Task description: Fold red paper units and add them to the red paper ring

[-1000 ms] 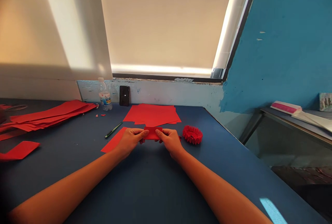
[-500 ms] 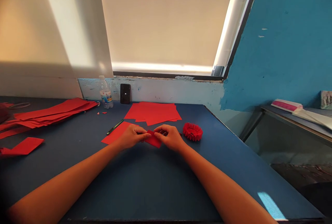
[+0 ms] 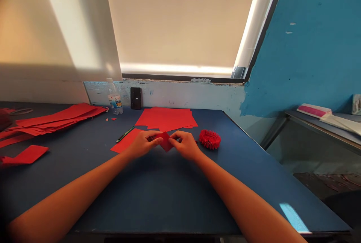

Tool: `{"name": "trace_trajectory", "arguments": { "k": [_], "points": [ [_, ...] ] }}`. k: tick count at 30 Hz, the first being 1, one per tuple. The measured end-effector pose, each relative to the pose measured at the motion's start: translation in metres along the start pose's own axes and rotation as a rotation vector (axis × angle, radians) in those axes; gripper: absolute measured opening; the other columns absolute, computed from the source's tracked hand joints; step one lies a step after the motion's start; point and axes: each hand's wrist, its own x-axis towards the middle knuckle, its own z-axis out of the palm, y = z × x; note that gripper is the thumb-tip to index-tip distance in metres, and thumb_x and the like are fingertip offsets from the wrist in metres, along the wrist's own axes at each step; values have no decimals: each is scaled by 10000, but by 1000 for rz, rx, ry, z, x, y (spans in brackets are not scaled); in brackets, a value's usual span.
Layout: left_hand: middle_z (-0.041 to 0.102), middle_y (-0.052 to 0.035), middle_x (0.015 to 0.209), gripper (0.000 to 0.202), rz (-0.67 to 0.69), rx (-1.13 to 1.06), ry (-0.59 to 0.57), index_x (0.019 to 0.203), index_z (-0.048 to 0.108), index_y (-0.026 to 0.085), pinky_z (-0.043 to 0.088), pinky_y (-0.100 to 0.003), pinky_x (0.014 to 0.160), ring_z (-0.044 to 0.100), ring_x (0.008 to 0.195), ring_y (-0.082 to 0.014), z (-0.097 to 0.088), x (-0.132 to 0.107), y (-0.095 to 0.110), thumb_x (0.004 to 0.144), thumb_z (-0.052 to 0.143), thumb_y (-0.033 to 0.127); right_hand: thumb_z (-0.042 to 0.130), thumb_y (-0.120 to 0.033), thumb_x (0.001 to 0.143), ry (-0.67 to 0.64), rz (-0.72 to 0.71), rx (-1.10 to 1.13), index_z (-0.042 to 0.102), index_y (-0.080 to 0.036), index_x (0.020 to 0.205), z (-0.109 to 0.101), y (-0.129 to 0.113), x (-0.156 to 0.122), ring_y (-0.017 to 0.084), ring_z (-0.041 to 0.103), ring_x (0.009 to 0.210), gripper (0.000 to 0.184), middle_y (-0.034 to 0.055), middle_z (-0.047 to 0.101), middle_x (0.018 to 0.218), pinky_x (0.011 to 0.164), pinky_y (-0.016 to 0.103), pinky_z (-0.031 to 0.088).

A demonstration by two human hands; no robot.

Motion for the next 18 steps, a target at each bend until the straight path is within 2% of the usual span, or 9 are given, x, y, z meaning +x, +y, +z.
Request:
{"name": "trace_trajectory", "arguments": {
  "k": [2,5,7,12,18],
  "points": [
    [695,-66,875,391,-43,-139,7,1038,686,178,406,-253,603,595,722,-187,7,0,-4,765,636,453,612,-335,800,38,41,93,658,-172,750,5,1,0,166,546,630,177,26,639,715,593,279,395],
    [697,-81,886,390,-151,-382,21,965,703,154,432,-269,645,613,766,-206,18,-1,-6,715,688,452,624,-377,785,67,85,229,657,-171,764,14,2,-2,172,564,685,209,27,640,743,642,283,418],
    [690,-69,832,366,-209,-478,63,910,712,150,427,-263,622,601,716,-186,21,-1,-6,703,699,451,632,-386,777,90,115,297,655,-174,760,20,3,-3,160,545,675,215,17,624,732,645,279,411],
    [608,-18,634,303,-275,-495,170,714,703,142,361,-234,530,481,545,-108,17,0,-5,670,727,441,669,-398,741,159,190,403,642,-168,721,25,8,-3,133,475,603,232,3,570,672,596,268,369],
    [605,-31,632,316,-328,-522,237,726,715,131,363,-237,524,484,555,-106,15,4,-11,632,754,431,697,-413,703,204,255,481,641,-165,723,27,16,0,140,489,617,256,27,598,735,594,272,372]
  ]
}}
